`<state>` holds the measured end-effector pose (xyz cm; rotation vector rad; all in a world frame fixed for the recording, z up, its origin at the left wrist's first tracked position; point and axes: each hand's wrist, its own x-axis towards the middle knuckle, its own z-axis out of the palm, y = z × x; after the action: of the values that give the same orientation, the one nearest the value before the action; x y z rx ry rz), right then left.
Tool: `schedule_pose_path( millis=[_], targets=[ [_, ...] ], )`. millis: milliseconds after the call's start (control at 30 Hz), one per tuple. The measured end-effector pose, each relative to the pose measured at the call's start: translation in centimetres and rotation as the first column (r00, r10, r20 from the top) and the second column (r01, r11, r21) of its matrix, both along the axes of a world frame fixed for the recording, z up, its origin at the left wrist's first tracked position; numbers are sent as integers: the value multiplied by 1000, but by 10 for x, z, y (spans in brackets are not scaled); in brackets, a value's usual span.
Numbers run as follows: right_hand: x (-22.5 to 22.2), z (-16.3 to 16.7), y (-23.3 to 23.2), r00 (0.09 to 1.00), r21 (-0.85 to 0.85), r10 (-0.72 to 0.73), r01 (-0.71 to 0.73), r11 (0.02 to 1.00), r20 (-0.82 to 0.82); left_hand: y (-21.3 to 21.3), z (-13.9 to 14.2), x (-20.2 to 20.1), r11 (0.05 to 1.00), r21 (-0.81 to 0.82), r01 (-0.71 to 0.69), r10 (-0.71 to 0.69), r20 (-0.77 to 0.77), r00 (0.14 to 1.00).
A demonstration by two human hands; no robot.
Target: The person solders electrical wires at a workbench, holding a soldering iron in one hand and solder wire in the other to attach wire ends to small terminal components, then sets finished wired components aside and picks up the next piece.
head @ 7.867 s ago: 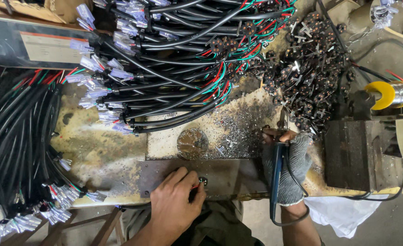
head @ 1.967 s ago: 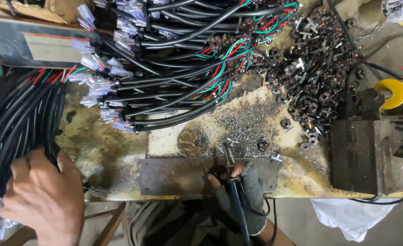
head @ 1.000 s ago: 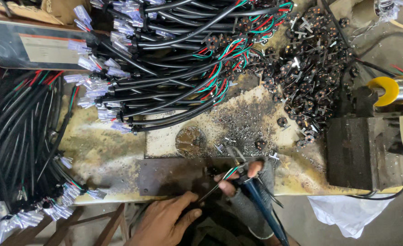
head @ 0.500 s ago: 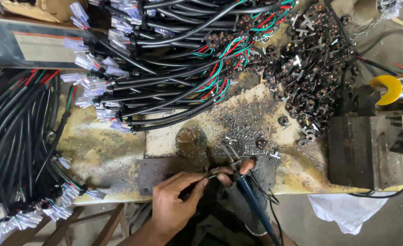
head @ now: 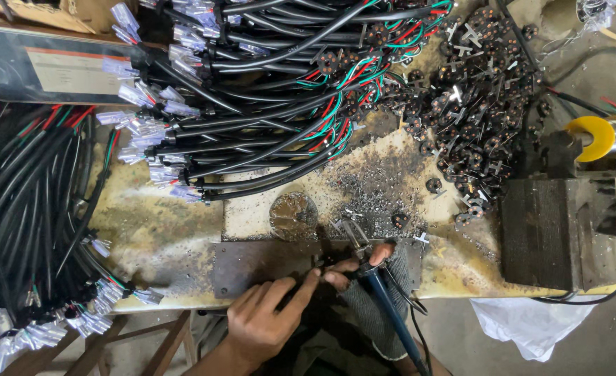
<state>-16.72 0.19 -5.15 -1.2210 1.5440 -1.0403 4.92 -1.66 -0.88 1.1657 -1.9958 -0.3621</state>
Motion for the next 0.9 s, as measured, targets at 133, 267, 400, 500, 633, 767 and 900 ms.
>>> schedule_pose_path(
  millis=[133,267,400,500,633,767,900],
  targets=[
    [-1,9,-4,861,-76,189,-253,964,-471,4,4,-10,985,145,-98,117,-126,985],
    [0,10,-8,989,-93,86,-74,993,123,8,-3,-18,835,550,-4,286,-428,858],
    [0,5,-4,977,-82,106,-92,992,183,10,-19,-12,474,849,235,254,-387,886],
    [-4,-2,1,990,-49,102,-98,994,93,12,-26,-17,440,834,333,435,-523,733],
    [-5,-14,5,976,-31,53,-48,998,211,11,-21,-23,588,778,219,499,-563,658],
    [3,-23,5,871,34,-53,42,999,489,5,-12,-21,838,528,137,265,-614,744],
    [7,-18,2,931,1,-92,98,995,352,2,-5,-21,837,547,25,332,-543,771]
  ],
)
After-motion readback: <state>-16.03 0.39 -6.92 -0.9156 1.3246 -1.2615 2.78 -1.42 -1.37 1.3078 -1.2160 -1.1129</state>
